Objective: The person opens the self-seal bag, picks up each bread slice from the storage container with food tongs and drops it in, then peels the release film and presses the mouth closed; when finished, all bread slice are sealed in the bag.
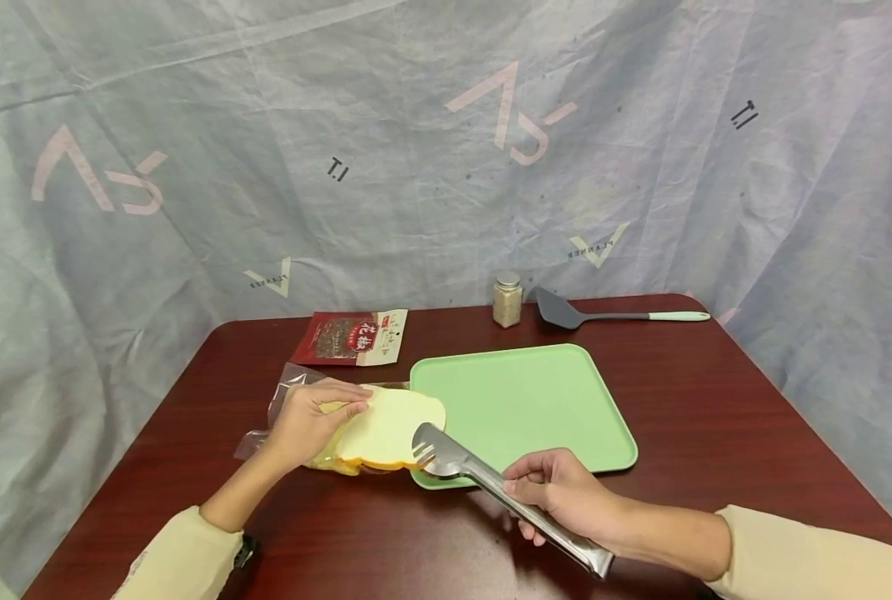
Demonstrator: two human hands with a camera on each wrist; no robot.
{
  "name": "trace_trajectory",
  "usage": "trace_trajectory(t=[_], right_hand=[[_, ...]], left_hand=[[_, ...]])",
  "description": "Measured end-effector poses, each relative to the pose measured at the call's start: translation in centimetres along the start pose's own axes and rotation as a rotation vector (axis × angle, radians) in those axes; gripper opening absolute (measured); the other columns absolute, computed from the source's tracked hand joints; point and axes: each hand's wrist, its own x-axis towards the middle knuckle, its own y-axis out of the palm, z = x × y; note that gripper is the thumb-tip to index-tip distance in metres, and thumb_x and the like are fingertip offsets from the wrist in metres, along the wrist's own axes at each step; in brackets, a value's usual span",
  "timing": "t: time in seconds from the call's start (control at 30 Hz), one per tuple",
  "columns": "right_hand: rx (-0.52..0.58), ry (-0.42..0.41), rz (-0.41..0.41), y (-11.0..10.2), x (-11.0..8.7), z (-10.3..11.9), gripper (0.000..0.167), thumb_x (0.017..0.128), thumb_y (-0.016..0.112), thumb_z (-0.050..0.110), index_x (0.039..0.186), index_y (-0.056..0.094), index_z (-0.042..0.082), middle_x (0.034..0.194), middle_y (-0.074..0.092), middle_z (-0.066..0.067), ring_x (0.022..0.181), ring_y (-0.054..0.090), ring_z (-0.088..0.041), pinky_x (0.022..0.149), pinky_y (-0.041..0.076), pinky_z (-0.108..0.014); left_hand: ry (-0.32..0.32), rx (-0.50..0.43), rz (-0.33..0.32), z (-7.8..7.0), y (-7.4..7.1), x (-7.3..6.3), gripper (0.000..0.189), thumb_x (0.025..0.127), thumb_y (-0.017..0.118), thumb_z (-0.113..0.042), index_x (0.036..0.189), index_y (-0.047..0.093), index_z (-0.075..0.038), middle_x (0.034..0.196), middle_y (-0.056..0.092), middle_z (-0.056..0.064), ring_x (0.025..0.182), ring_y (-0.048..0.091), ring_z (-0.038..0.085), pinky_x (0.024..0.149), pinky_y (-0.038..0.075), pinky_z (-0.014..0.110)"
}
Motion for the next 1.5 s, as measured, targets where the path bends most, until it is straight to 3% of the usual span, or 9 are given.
trace_trajectory(t=[0.13,0.27,0.4,0.57,0.73,0.93,1.07,1.33,1.5], right_hand=[[0.013,-0.007,0.009,0.0,0.0,0.0,0.030,0.096,0.062,0.010,0.110,0.056,-0.016,0.073,0.064,-0.012,0.052,0.061,-0.010,0.049,0.052,-0.023],[0.019,0.025,0.024,-0.2,-0.4,-0.2,0.027,0.096,0.061,0.009,0.109,0.056,-0.015,0.075,0.067,-0.016,0.052,0.060,-0.011,0.049,0.052,-0.023],[0.023,0.024,0.041,-0.3,-0.4,-0.4,0.026,0.097,0.061,0.009,0.108,0.056,-0.015,0.076,0.068,-0.016,0.053,0.060,-0.010,0.050,0.052,-0.023],[0.041,0.015,0.077,-0.1,0.3,-0.3,0.027,0.096,0.062,0.009,0.108,0.056,-0.014,0.072,0.064,-0.011,0.052,0.060,-0.010,0.050,0.052,-0.023],[0.059,0.020,0.067,0.6,0.6,-0.1,0.028,0.096,0.063,0.010,0.108,0.055,-0.015,0.071,0.064,-0.010,0.053,0.061,-0.010,0.050,0.053,-0.023],[0.055,0.019,0.018,1.5,0.9,-0.4,0.028,0.096,0.062,0.010,0.109,0.058,-0.015,0.072,0.066,-0.012,0.052,0.060,-0.010,0.050,0.052,-0.023],[0.041,0.017,0.052,1.6,0.9,-0.7,0.027,0.097,0.060,0.010,0.108,0.058,-0.014,0.071,0.065,-0.011,0.052,0.060,-0.010,0.050,0.052,-0.023],[0.045,0.037,0.172,0.6,1.1,-0.6,0.034,0.100,0.059,0.017,0.110,0.059,-0.015,0.078,0.068,-0.014,0.057,0.063,-0.010,0.051,0.053,-0.023],[0.010,0.082,0.163,-0.3,0.8,0.0,0.035,0.099,0.061,0.021,0.112,0.063,-0.012,0.083,0.071,-0.017,0.059,0.065,-0.011,0.052,0.054,-0.024]], left_hand=[[-0.036,0.005,-0.062,0.2,0.1,-0.1,0.011,0.081,0.081,-0.006,0.092,0.081,-0.010,0.092,0.076,-0.002,0.089,0.072,0.013,0.077,0.050,0.013],[-0.041,-0.036,-0.129,0.4,0.0,-0.2,0.015,0.079,0.079,0.004,0.090,0.081,-0.006,0.090,0.076,0.005,0.088,0.072,0.011,0.071,0.049,0.012],[0.001,-0.104,-0.104,0.6,0.4,-0.4,0.014,0.078,0.076,0.013,0.088,0.078,0.003,0.091,0.075,0.017,0.089,0.072,0.019,0.076,0.051,0.014],[0.003,-0.176,-0.063,0.5,0.9,-0.5,0.013,0.081,0.076,0.010,0.090,0.078,0.002,0.095,0.075,0.011,0.094,0.070,0.017,0.081,0.053,0.019],[0.070,-0.242,-0.078,0.2,1.4,-0.3,0.015,0.079,0.075,0.012,0.091,0.078,0.002,0.096,0.075,0.013,0.094,0.071,0.019,0.080,0.054,0.022],[0.126,-0.209,-0.128,-0.3,1.4,-0.2,0.019,0.073,0.076,0.020,0.086,0.077,0.006,0.091,0.074,0.019,0.088,0.071,0.020,0.078,0.052,0.017],[0.092,-0.180,-0.143,-1.9,0.6,0.0,0.018,0.075,0.073,0.021,0.087,0.076,0.008,0.090,0.073,0.022,0.087,0.072,0.022,0.078,0.052,0.017],[0.038,-0.218,-0.021,-2.7,0.3,-0.2,0.014,0.078,0.073,0.017,0.086,0.076,0.006,0.089,0.073,0.021,0.088,0.072,0.019,0.076,0.053,0.019],[0.060,-0.244,0.042,-0.8,1.0,-0.5,0.018,0.076,0.071,0.022,0.085,0.074,0.007,0.090,0.073,0.022,0.088,0.072,0.023,0.076,0.054,0.020]])
